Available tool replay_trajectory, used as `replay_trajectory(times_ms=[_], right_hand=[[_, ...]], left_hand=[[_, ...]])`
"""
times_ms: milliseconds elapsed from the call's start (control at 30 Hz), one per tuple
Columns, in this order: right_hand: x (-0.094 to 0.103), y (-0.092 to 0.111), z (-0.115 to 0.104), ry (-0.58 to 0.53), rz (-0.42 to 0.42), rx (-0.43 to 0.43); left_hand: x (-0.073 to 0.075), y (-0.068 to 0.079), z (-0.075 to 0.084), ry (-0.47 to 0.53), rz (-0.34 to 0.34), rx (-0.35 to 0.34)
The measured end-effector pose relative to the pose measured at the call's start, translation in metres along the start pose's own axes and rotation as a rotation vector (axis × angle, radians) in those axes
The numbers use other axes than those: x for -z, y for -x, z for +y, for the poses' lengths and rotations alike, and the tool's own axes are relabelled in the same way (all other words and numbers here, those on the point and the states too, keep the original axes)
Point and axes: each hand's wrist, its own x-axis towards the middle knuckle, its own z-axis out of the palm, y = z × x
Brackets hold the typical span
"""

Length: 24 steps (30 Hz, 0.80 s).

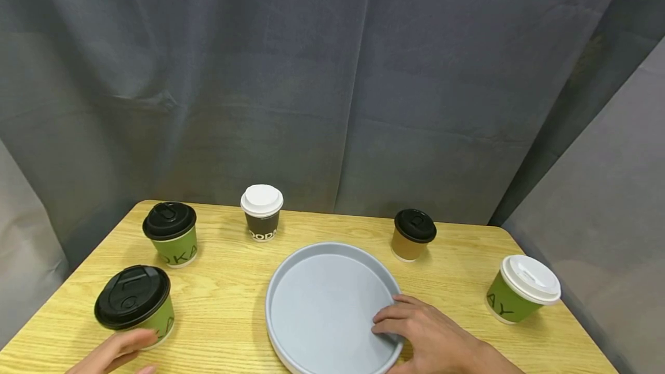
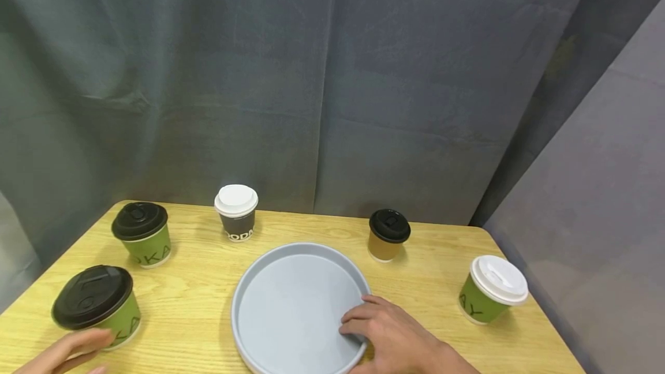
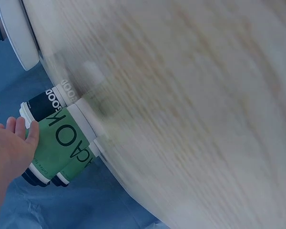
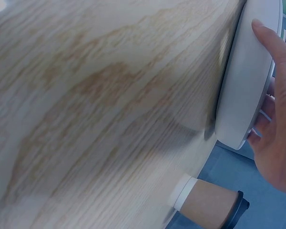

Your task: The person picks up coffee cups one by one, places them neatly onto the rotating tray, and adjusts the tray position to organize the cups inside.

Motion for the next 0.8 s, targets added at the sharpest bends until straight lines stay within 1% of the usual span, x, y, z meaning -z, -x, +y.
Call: replay_trajectory(times_ms=[100, 200, 267, 367, 433, 533, 667, 800], right_hand=[[0.000, 0.000, 0.000, 0.004, -0.001, 0.005], [0.000, 0.000, 0.000, 0.003, -0.006, 0.002], [0.000, 0.000, 0.000, 0.003, -0.005, 0.006], [0.000, 0.000, 0.000, -0.003, 0.001, 0.010], [0.000, 0.000, 0.000, -0.008, 0.004, 0.011], [-0.001, 0.000, 0.000, -0.007, 0.010, 0.015], [-0.001, 0.000, 0.000, 0.000, 0.009, 0.017], [-0.001, 0.000, 0.001, -0.005, -0.001, 0.006]], left_hand=[[0.002, 0.000, -0.006, -0.002, -0.004, 0.005], [0.006, -0.003, -0.013, -0.003, -0.032, 0.062], [0.009, -0.004, -0.016, -0.005, -0.036, 0.087], [0.012, -0.004, -0.018, -0.005, 0.005, 0.095], [0.012, -0.002, -0.019, -0.003, 0.066, 0.061], [0.012, 0.000, -0.018, 0.003, 0.128, 0.036], [0.014, 0.001, -0.016, -0.014, 0.171, 0.018], [0.016, 0.002, -0.018, -0.054, 0.212, 0.004]])
